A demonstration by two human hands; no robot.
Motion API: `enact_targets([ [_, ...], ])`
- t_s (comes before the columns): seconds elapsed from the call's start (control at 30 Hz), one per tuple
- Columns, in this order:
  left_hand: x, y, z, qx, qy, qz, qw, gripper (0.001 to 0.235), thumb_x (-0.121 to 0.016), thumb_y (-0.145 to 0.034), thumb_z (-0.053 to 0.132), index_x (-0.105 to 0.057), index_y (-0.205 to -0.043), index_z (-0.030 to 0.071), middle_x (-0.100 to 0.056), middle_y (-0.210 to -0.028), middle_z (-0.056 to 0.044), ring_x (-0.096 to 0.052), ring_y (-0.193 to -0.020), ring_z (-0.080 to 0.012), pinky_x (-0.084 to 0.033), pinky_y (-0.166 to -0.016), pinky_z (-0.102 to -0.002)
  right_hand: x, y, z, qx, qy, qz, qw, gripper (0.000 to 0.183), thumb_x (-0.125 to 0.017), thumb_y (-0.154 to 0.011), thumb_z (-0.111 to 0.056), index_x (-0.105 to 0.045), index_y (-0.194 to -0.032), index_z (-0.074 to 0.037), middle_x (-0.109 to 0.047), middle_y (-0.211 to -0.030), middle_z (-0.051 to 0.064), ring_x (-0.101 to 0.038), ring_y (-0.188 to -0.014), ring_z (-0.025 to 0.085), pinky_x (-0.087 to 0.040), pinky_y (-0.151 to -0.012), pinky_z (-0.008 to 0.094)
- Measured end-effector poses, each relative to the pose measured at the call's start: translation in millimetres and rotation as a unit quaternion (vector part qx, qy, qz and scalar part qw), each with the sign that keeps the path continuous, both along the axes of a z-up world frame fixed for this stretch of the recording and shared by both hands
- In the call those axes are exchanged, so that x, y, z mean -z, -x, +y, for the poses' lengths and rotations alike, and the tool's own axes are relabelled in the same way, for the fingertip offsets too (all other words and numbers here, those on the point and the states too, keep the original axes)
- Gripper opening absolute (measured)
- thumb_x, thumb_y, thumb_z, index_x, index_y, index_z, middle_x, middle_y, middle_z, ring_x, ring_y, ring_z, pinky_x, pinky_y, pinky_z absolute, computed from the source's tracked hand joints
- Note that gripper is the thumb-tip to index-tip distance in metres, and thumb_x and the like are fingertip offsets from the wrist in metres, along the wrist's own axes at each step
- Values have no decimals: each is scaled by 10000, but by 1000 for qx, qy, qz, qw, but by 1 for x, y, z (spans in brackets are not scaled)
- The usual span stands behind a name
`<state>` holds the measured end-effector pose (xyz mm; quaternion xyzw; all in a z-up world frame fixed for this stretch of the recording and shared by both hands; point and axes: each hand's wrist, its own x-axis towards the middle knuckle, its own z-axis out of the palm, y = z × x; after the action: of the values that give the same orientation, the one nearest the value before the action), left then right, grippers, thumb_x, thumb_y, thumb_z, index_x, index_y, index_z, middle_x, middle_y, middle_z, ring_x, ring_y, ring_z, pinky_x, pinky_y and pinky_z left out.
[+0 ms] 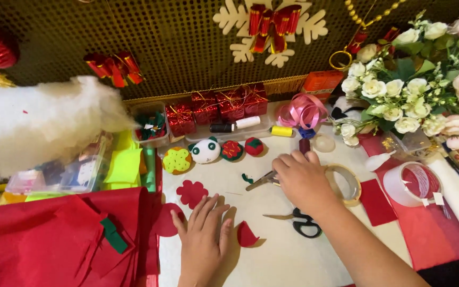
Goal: Cutting and preparing small felt pieces for a craft project at a decorated workstation.
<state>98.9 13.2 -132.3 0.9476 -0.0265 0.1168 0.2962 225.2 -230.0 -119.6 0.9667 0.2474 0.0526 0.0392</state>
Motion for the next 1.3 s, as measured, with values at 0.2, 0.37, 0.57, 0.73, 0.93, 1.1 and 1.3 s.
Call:
enact_targets([
  [0.2,-28,1,-11,-24,72,41,996,341,-478,-938,285,-788,-1041,188,-744,-1283,19,-578,-1308,-225,-4,-1165,-776,-66,33,-33,121,-133,87,980,146,-695,-902,-268,-703,-1038,-216,-750,-1017,2,-683,-991,213,-588,-967,446],
  [0.37,-31,0,-13,-32,74,37,996,292,-537,-925,281,-808,-1007,207,-766,-1236,38,-591,-1284,-207,-13,-1171,-760,-46,21,-56,-19,-128,-57,990,117,-701,-903,-215,-741,-996,-158,-732,-979,15,-633,-875,270,-528,-750,416],
  [0.57,-45,2,-18,-52,89,53,993,314,-529,-918,284,-832,-946,206,-791,-1192,40,-621,-1254,-196,2,-1180,-758,-70,-3,-29,4,-20,54,998,522,-612,-855,-55,-630,-1351,-217,-693,-1167,8,-590,-1086,286,-479,-901,511],
  [0.73,-45,1,-18,-57,91,50,993,296,-550,-912,255,-833,-962,185,-794,-1185,35,-628,-1245,-189,-10,-1187,-748,-83,-7,-45,-14,-164,-23,986,469,-592,-830,45,-776,-1190,-192,-615,-926,39,-592,-929,311,-471,-771,468],
  [0.93,-46,0,-15,-57,109,69,990,263,-586,-904,233,-843,-942,187,-805,-1177,28,-645,-1238,-184,-15,-1205,-726,-82,15,-51,229,-229,248,913,353,-624,-907,-126,-740,-1200,-286,-699,-962,-26,-662,-808,147,-500,-743,299],
  [1.1,-46,0,-15,-62,107,63,990,209,-635,-871,199,-840,-914,198,-824,-1134,36,-665,-1206,-183,-33,-1204,-731,-79,6,-34,281,-333,76,897,261,-744,-912,-243,-754,-1152,-141,-768,-1075,24,-689,-871,190,-557,-779,362],
  [1.3,-51,-2,-17,-77,108,107,985,210,-644,-866,191,-849,-912,202,-821,-1152,48,-656,-1221,-164,-9,-1227,-719,-22,-78,-36,287,-147,30,946,385,-748,-818,-526,-785,-999,-189,-721,-931,78,-679,-888,324,-527,-666,481],
])
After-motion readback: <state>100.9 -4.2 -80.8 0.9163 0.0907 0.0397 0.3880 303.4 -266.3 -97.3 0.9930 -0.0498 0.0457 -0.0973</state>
